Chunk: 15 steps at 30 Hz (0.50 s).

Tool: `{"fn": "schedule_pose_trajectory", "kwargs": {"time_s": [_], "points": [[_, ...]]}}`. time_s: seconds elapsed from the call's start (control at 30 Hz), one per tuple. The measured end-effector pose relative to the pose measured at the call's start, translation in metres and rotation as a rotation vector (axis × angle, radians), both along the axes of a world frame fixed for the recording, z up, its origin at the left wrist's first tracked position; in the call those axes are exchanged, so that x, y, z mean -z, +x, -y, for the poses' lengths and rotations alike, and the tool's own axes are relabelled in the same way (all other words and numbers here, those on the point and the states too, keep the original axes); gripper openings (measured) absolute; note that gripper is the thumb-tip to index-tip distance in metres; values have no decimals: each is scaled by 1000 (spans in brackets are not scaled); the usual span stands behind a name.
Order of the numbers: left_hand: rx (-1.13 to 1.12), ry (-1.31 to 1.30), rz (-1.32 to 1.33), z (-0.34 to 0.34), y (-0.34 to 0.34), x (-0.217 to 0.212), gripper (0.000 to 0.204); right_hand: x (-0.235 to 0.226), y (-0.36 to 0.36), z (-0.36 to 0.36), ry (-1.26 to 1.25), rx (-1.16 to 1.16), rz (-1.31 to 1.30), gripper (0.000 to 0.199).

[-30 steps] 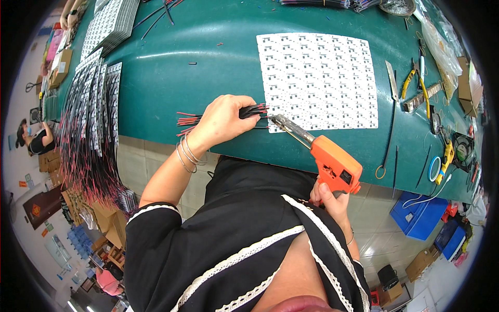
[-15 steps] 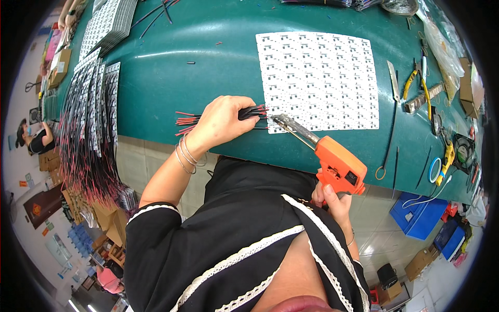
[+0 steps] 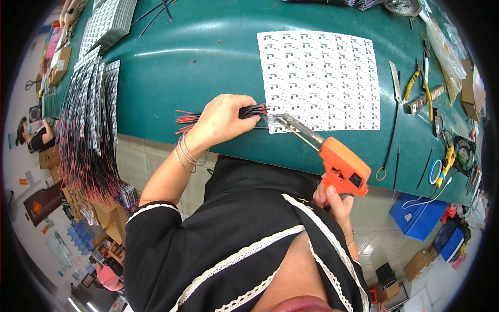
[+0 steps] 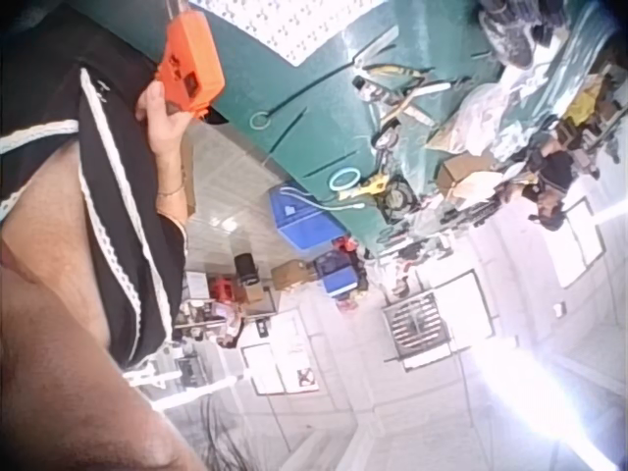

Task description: The person solders wires onto a circuit board using a soldering iron, places the assembled board onto a stack to the side, and then solders wires onto a new circuit board.

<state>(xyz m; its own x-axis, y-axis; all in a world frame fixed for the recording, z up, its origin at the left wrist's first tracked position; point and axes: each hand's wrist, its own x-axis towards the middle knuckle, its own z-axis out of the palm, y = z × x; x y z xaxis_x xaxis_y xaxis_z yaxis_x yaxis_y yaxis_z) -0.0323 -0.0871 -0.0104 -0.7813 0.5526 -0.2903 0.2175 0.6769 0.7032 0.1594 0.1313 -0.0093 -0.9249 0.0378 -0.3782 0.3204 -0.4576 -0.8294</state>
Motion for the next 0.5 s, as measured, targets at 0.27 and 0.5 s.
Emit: {"fn": "schedule_pose_trajectory", "kwargs": {"time_s": [0.27, 0.5], "points": [[-2, 13, 5, 1, 1, 0, 21, 1, -6, -4, -69, 43, -5, 38], [-78, 191, 182, 5, -10, -2, 17, 3, -11, -6, -39, 39, 4, 39]]}}
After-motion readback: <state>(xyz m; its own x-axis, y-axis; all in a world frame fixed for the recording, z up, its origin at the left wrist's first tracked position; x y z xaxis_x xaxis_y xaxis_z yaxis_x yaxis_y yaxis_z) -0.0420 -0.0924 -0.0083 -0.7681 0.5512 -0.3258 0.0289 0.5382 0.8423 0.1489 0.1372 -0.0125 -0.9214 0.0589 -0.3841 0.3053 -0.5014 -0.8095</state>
